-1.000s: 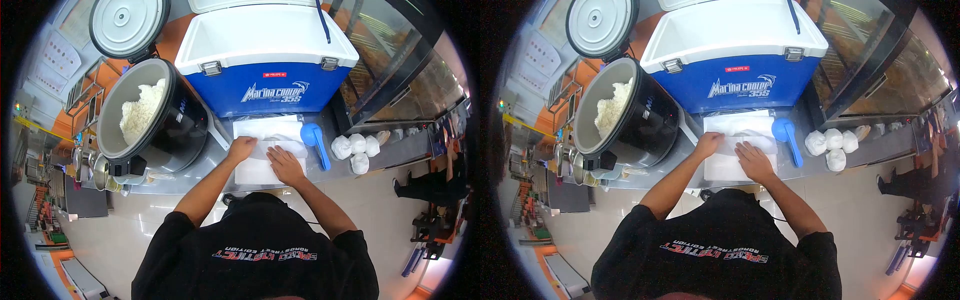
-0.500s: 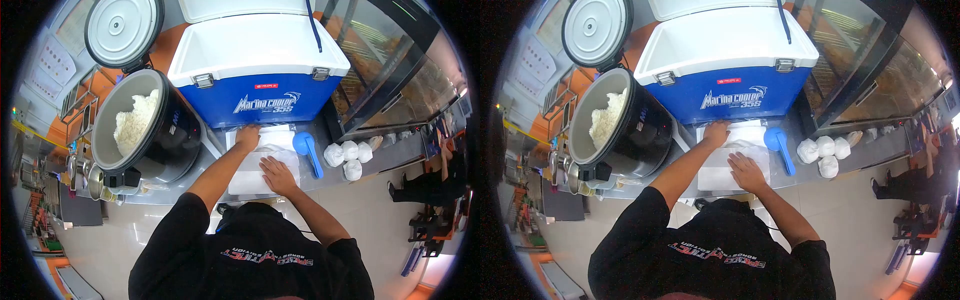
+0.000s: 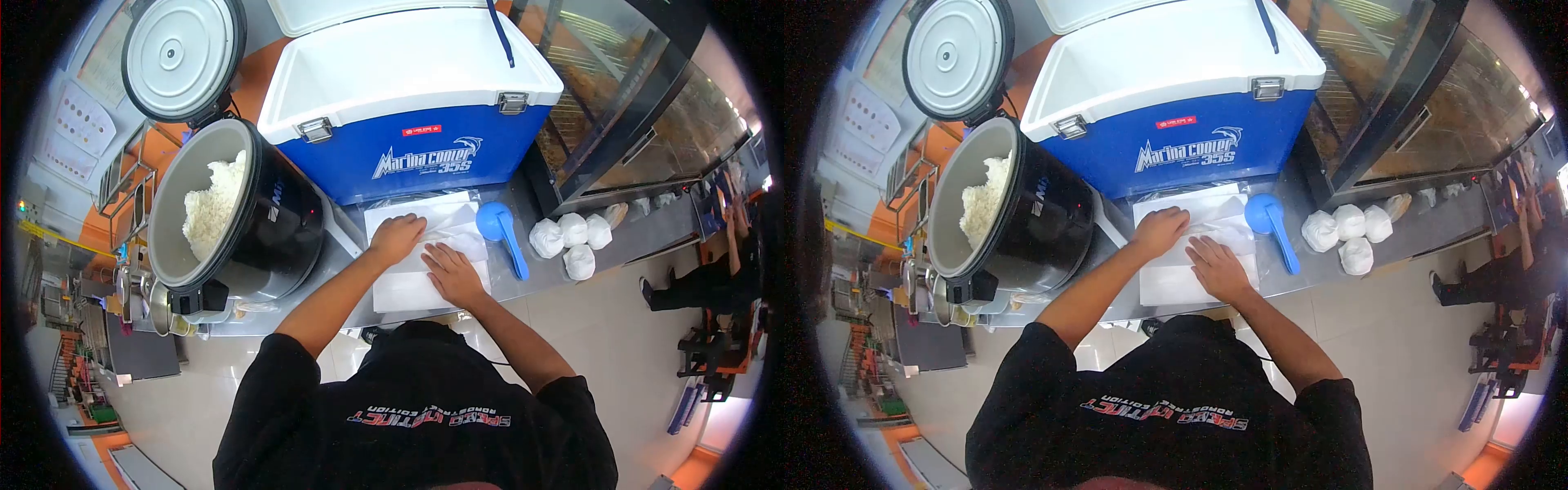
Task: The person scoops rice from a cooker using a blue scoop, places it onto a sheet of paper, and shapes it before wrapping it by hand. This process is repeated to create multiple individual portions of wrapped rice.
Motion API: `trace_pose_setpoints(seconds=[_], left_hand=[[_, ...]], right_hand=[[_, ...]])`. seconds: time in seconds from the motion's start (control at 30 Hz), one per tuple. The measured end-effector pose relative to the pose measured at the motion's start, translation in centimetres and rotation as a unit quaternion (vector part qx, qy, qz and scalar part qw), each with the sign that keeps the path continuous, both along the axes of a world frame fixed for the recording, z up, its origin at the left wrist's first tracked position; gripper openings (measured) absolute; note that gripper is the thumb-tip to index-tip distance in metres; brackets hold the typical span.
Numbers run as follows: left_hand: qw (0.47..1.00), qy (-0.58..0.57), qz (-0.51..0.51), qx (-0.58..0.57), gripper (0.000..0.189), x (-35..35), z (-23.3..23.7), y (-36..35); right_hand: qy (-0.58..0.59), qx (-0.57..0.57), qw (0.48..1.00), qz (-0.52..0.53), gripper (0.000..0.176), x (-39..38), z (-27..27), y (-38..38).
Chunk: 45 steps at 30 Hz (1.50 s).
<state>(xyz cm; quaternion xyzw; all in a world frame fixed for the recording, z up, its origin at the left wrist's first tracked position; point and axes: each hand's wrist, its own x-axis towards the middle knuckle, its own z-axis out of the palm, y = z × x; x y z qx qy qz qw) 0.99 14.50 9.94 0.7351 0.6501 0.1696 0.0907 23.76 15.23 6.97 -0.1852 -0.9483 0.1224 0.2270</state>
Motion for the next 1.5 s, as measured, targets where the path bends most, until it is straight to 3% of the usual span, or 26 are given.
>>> trace_pose_setpoints(seconds=[0.2, 0.47, 0.57, 0.67, 0.77, 0.83, 1.0, 1.2, 1.27, 1.33, 1.5], left_hand=[[0.992, 0.077, -0.032, 0.091, 0.012, 0.6, -1.0, -2.5], [0.994, 0.057, -0.047, 0.08, 0.021, 0.2, -1.5, -2.2], [0.997, 0.023, -0.031, 0.062, 0.027, 0.7, -1.0, -2.4], [0.999, 0.004, -0.006, 0.039, 0.031, 1.0, -0.7, -2.4], [1.0, -0.005, 0.029, 0.006, 0.032, 1.3, -0.6, -1.9], [0.998, -0.009, 0.057, -0.015, 0.032, 1.5, -0.8, -1.8], [0.992, 0.094, 0.08, -0.017, 0.028, 1.5, -1.0, -1.5], [0.99, 0.126, 0.063, -0.016, 0.017, 1.7, -0.8, -1.6], [0.991, 0.115, 0.065, -0.018, 0.016, 1.7, -0.6, -1.9], [0.992, 0.105, 0.068, -0.016, 0.015, 1.4, -0.5, -1.8], [0.996, 0.053, 0.069, 0.034, 0.016, 1.0, -1.0, -1.8]], right_hand=[[0.025, 0.006, 0.999, -0.025, 0.044, -0.7, -0.6, 1.2], [0.04, -0.005, 0.993, -0.111, 0.045, -1.9, 1.0, 3.7], [-0.024, 0.041, 0.984, -0.17, 0.035, -1.9, 1.8, 5.1], [-0.1, 0.125, 0.975, -0.154, 0.028, -1.4, 1.3, 7.0], [-0.207, 0.083, 0.964, -0.145, 0.023, -2.3, 3.2, 8.4], [-0.219, 0.092, 0.961, -0.14, 0.023, -3.0, 4.0, 8.9], [-0.307, 0.101, 0.937, -0.134, 0.021, -4.4, 5.3, 9.4], [-0.315, -0.044, 0.926, -0.204, 0.023, -4.7, 6.6, 8.5], [-0.204, -0.106, 0.951, -0.206, 0.036, -4.4, 9.3, 6.6], [-0.216, -0.129, 0.949, -0.19, 0.041, -3.6, 9.8, 5.1], [-0.217, -0.195, 0.935, -0.202, 0.051, -2.8, 5.2, 5.7]])
